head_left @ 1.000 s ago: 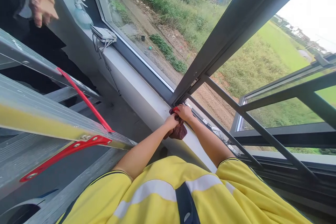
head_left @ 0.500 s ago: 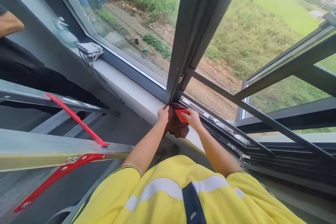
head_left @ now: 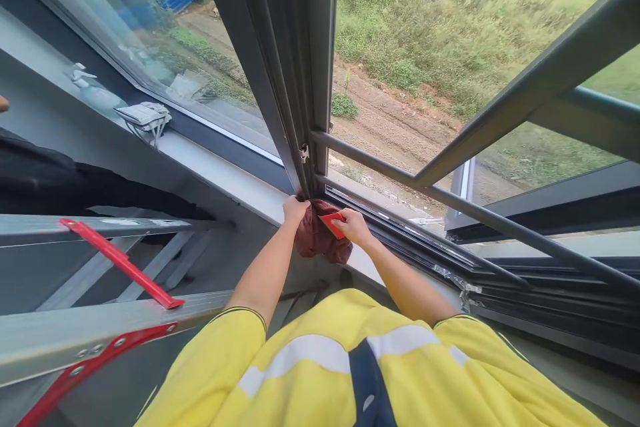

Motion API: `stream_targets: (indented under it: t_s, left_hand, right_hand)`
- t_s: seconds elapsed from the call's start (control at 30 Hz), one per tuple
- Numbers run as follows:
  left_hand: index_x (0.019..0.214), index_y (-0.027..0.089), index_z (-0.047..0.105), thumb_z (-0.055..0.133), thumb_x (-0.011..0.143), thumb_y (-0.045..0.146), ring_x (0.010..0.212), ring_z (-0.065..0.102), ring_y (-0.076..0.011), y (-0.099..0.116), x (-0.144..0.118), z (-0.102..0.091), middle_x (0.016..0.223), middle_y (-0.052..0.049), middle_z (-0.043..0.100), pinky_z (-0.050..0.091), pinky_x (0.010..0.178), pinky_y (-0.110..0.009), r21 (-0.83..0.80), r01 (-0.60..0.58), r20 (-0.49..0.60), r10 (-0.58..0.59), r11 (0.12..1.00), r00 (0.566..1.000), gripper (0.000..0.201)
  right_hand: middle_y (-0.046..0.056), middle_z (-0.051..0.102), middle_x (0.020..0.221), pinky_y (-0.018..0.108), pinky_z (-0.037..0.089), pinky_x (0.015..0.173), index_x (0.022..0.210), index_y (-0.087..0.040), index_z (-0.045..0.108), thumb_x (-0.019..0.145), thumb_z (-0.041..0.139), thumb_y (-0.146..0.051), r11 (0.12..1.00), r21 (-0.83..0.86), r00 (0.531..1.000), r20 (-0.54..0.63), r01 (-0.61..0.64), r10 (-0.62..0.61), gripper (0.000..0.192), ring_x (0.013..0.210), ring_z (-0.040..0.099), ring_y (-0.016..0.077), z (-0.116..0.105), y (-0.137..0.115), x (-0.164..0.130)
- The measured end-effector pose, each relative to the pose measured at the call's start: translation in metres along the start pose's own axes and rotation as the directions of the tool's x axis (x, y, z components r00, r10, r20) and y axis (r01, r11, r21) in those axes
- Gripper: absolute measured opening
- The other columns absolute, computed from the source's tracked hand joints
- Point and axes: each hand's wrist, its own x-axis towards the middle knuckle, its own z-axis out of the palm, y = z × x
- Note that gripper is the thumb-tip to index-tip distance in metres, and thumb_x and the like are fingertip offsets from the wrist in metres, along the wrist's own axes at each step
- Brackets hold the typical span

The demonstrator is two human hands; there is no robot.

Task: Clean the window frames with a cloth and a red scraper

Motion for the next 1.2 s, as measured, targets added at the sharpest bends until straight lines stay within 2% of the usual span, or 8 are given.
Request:
stream_targets:
  t_s: [0.3, 0.4, 0.57, 0.73, 0.83, 1.03, 1.1, 1.2]
  left_hand:
    - [0.075, 0.020, 0.056, 0.065, 0.066, 0.032, 0.072, 0.060, -0.0171, 0.087, -0.037, -0.096, 0.074, 0.001, 0.063, 0.048, 0.071, -0.028, 0.074, -0.280, -0.310, 0.289, 0.957, 0.906, 0.017]
    - [0.083, 0.019, 0.057, 0.062, 0.071, 0.036, 0.079, 0.060, -0.0167, 0.100, -0.039, -0.105, 0.080, 0.000, 0.063, 0.047, 0.078, -0.029, 0.104, -0.313, -0.361, 0.329, 0.944, 0.872, 0.022]
    - [0.077, 0.019, 0.056, 0.063, 0.069, 0.027, 0.089, 0.063, -0.0234, 0.056, -0.034, -0.058, 0.084, -0.006, 0.067, 0.046, 0.084, -0.035, 0.070, -0.148, -0.129, 0.156, 0.986, 0.979, 0.013]
    - [0.062, 0.019, 0.056, 0.067, 0.062, 0.018, 0.087, 0.065, -0.0284, 0.016, -0.038, -0.034, 0.073, -0.009, 0.068, 0.049, 0.080, -0.039, 0.017, 0.002, 0.118, -0.004, 1.000, 0.993, 0.011]
    - [0.076, 0.018, 0.063, 0.065, 0.067, 0.022, 0.077, 0.067, -0.0242, 0.015, -0.052, -0.064, 0.075, -0.008, 0.070, 0.052, 0.070, -0.034, -0.073, 0.053, 0.275, -0.031, 0.996, 0.961, 0.010]
    - [0.133, 0.024, 0.047, 0.059, 0.078, 0.045, 0.091, 0.066, -0.0227, 0.023, -0.101, -0.163, 0.103, -0.007, 0.069, 0.052, 0.080, -0.036, -0.501, 0.030, 0.451, 0.232, 0.865, 0.862, 0.060]
    - [0.131, 0.022, 0.050, 0.059, 0.076, 0.052, 0.110, 0.058, -0.0267, 0.016, -0.114, -0.178, 0.118, -0.010, 0.062, 0.046, 0.094, -0.040, -0.454, -0.087, 0.444, 0.310, 0.887, 0.841, 0.063]
    - [0.121, 0.020, 0.059, 0.068, 0.066, 0.058, 0.123, 0.047, -0.0321, -0.004, -0.128, -0.177, 0.126, -0.013, 0.053, 0.035, 0.105, -0.044, -0.102, -0.244, 0.304, 0.264, 0.964, 0.915, 0.067]
  right_hand:
    - [0.001, 0.062, 0.079, 0.023, 0.044, 0.072, 0.082, -0.021, 0.071, 0.079, 0.061, -0.031, 0.936, 0.280, 0.975, -0.112, 0.215, -0.190, 0.014, 0.074, 0.057, 0.0127, -0.034, -0.055, -0.027]
    - [0.000, 0.062, 0.077, 0.024, 0.045, 0.072, 0.083, -0.022, 0.071, 0.077, 0.063, -0.036, 0.879, 0.394, 0.962, -0.147, 0.269, -0.229, 0.018, 0.073, 0.057, 0.0126, -0.048, -0.073, -0.040]
    - [0.000, 0.065, 0.074, 0.025, 0.047, 0.062, 0.083, -0.018, 0.067, 0.070, 0.067, -0.036, 0.780, 0.623, 0.998, 0.039, -0.061, 0.047, 0.022, 0.068, 0.060, 0.0144, -0.031, -0.055, -0.043]
    - [0.000, 0.066, 0.065, 0.021, 0.044, 0.053, 0.072, -0.016, 0.065, 0.070, 0.063, -0.026, 0.764, 0.568, 0.952, 0.191, -0.305, 0.238, 0.010, 0.061, 0.061, 0.0136, -0.007, -0.023, -0.044]
    - [0.002, 0.067, 0.068, 0.022, 0.045, 0.055, 0.075, -0.015, 0.066, 0.068, 0.066, -0.027, 0.686, 0.650, 0.944, 0.202, -0.328, 0.260, 0.013, 0.062, 0.062, 0.0138, -0.010, -0.019, -0.049]
    - [0.006, 0.069, 0.084, 0.030, 0.051, 0.074, 0.088, -0.014, 0.063, 0.063, 0.075, -0.035, 0.227, 0.940, 0.965, 0.236, -0.256, 0.110, 0.035, 0.077, 0.065, 0.0178, -0.015, -0.061, -0.047]
    - [0.005, 0.068, 0.085, 0.031, 0.051, 0.074, 0.092, -0.016, 0.063, 0.071, 0.069, -0.039, 0.338, 0.913, 0.973, 0.227, -0.227, 0.040, 0.032, 0.078, 0.065, 0.0177, -0.008, -0.082, -0.046]
    - [0.005, 0.064, 0.086, 0.030, 0.048, 0.074, 0.088, -0.016, 0.065, 0.080, 0.061, -0.036, 0.794, 0.606, 0.991, 0.127, -0.051, -0.032, 0.022, 0.079, 0.061, 0.0171, 0.005, -0.109, -0.050]
